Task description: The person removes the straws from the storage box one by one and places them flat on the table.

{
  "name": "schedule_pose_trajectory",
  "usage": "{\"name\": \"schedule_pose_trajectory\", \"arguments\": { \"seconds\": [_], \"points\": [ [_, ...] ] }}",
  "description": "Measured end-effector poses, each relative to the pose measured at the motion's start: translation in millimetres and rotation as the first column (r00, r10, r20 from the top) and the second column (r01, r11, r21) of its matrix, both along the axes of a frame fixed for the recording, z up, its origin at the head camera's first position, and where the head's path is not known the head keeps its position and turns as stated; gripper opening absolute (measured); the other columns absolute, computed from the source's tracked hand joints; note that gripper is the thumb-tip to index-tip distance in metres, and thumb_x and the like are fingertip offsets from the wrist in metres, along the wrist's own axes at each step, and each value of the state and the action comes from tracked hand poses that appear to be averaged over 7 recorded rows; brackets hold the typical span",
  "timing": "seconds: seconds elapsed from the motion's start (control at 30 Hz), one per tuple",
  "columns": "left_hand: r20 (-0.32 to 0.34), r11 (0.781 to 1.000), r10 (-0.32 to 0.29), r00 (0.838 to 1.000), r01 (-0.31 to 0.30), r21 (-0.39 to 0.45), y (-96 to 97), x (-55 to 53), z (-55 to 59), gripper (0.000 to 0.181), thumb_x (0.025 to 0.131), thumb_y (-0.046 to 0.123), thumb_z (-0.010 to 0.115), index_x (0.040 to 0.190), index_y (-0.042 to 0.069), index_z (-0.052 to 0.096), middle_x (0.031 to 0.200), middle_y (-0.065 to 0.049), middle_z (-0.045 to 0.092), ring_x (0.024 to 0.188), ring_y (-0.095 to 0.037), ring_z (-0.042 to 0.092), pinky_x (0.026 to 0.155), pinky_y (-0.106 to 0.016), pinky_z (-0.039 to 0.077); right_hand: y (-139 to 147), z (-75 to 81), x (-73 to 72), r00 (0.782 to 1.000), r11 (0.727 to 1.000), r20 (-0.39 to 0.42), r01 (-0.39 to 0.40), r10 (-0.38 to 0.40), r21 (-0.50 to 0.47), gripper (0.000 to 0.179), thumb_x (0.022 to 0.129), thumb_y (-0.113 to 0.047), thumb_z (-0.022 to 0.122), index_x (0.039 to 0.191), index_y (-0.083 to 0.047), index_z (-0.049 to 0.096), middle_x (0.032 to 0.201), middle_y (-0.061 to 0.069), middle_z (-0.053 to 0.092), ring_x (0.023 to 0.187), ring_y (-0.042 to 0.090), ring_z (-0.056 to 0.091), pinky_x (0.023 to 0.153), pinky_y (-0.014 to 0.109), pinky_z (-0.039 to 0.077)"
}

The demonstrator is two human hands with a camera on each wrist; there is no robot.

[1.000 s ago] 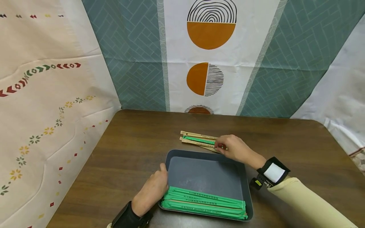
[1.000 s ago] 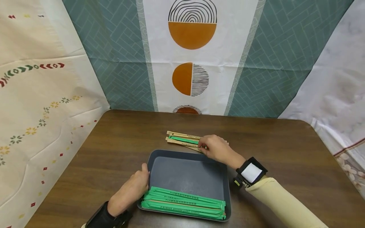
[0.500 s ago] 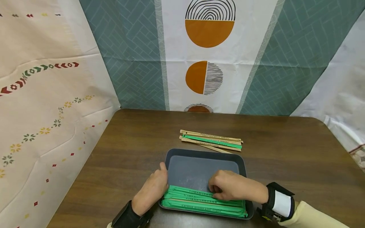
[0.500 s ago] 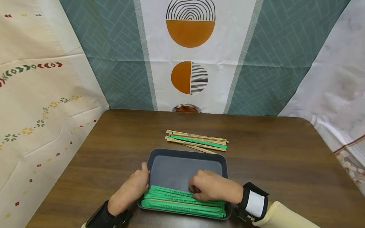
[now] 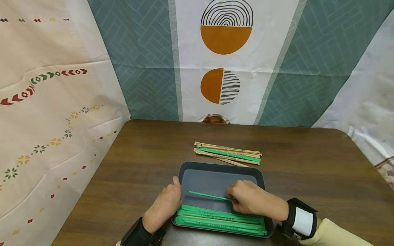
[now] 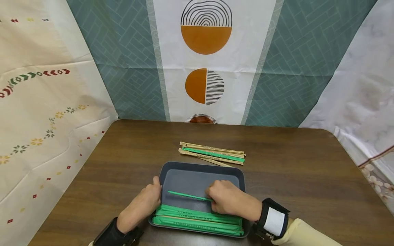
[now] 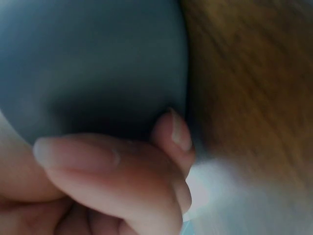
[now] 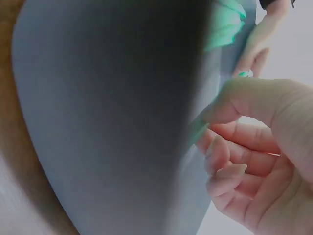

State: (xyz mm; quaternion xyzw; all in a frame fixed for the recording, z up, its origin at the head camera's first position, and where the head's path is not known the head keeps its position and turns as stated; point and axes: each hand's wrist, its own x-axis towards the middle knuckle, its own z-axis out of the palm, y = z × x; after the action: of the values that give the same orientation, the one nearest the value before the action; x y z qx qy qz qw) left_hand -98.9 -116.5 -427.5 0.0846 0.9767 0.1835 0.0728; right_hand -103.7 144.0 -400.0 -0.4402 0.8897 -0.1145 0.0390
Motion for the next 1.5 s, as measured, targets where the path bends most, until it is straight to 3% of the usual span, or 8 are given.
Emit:
{"name": "schedule_pose_trajectory", "arguments": {
  "seconds": [0.2,0.4,0.63,0.83,0.93,1.07,1.27,1.5],
  "points": [
    [0.009,1.0,0.001,1.0,-0.001,-0.002,-0.2,-1.6,0.2,0.017,0.086,-0.004,0.05,0.096,-0.004,0.036,0.056,-0.013,0.046,0.046,-0.025,0.05,0.043,-0.035,0.04,6.4,13.8,-14.0,0.982,1.0,-0.187,0.017,-0.021,-0.021,0.01,0.073,-0.007,0.071,0.081,-0.01,0.065,0.073,0.0,0.06,0.059,0.005,0.052,0.048,0.021,0.045],
    [0.024,1.0,-0.002,1.0,0.002,-0.017,0.5,-2.0,1.0,0.023,0.086,-0.003,0.052,0.103,-0.007,0.037,0.058,-0.014,0.047,0.047,-0.025,0.05,0.044,-0.035,0.04,20.1,25.8,-47.1,0.943,0.993,-0.314,0.095,-0.114,-0.074,0.013,0.072,-0.003,0.071,0.083,-0.007,0.066,0.075,0.003,0.061,0.061,0.01,0.055,0.048,0.026,0.047],
    [0.008,1.0,0.004,1.0,-0.004,-0.021,-0.6,-0.1,0.3,0.023,0.084,-0.004,0.052,0.1,-0.006,0.037,0.061,-0.015,0.049,0.049,-0.026,0.052,0.044,-0.037,0.042,28.9,15.8,-90.8,0.942,0.987,-0.293,0.154,-0.163,-0.056,0.011,0.072,0.002,0.069,0.077,-0.007,0.065,0.069,0.002,0.059,0.055,0.01,0.048,0.046,0.026,0.04],
    [0.024,1.0,-0.009,1.0,0.01,-0.007,-0.7,1.3,0.2,0.022,0.086,-0.005,0.052,0.102,-0.007,0.037,0.055,-0.012,0.045,0.043,-0.023,0.047,0.041,-0.033,0.038,34.5,-5.2,-117.1,0.957,0.983,-0.223,0.177,-0.183,-0.05,0.03,0.073,0.007,0.063,0.06,-0.013,0.045,0.057,-0.005,0.03,0.051,0.009,0.027,0.046,0.025,0.021],
    [0.031,1.0,-0.012,0.999,0.012,-0.008,-0.3,1.4,-0.1,0.023,0.085,-0.005,0.053,0.102,-0.006,0.037,0.055,-0.012,0.045,0.042,-0.022,0.046,0.041,-0.032,0.037,38.5,-12.3,-123.5,0.961,0.983,-0.209,0.173,-0.181,-0.054,0.033,0.073,0.007,0.064,0.059,-0.013,0.042,0.059,-0.005,0.027,0.051,0.009,0.024,0.046,0.025,0.019],
    [0.03,1.0,-0.004,1.0,0.005,-0.01,-0.1,0.3,-0.6,0.022,0.085,-0.005,0.053,0.1,-0.005,0.037,0.056,-0.013,0.045,0.044,-0.023,0.047,0.042,-0.033,0.038,41.2,-15.4,-127.2,0.959,0.983,-0.216,0.172,-0.183,-0.069,0.028,0.072,0.006,0.065,0.061,-0.013,0.049,0.057,-0.003,0.036,0.05,0.01,0.029,0.045,0.025,0.021],
    [0.022,1.0,-0.008,1.0,0.008,-0.002,-0.4,-1.1,-0.9,0.019,0.087,-0.003,0.051,0.099,-0.005,0.036,0.057,-0.013,0.046,0.044,-0.024,0.049,0.042,-0.034,0.039,42.0,-17.0,-126.1,0.953,0.981,-0.232,0.184,-0.194,-0.068,0.012,0.072,-0.001,0.073,0.075,-0.01,0.066,0.072,0.003,0.062,0.058,0.011,0.052,0.045,0.026,0.043],
    [0.025,1.0,0.0,1.0,0.0,-0.012,0.0,-1.7,-0.4,0.019,0.086,-0.004,0.051,0.097,-0.004,0.036,0.057,-0.012,0.045,0.046,-0.024,0.049,0.043,-0.034,0.04,42.9,-13.2,-122.2,0.951,0.982,-0.244,0.182,-0.188,-0.051,0.011,0.073,-0.006,0.075,0.082,-0.01,0.069,0.08,0.004,0.066,0.065,0.013,0.059,0.05,0.029,0.05]
  ]
}}
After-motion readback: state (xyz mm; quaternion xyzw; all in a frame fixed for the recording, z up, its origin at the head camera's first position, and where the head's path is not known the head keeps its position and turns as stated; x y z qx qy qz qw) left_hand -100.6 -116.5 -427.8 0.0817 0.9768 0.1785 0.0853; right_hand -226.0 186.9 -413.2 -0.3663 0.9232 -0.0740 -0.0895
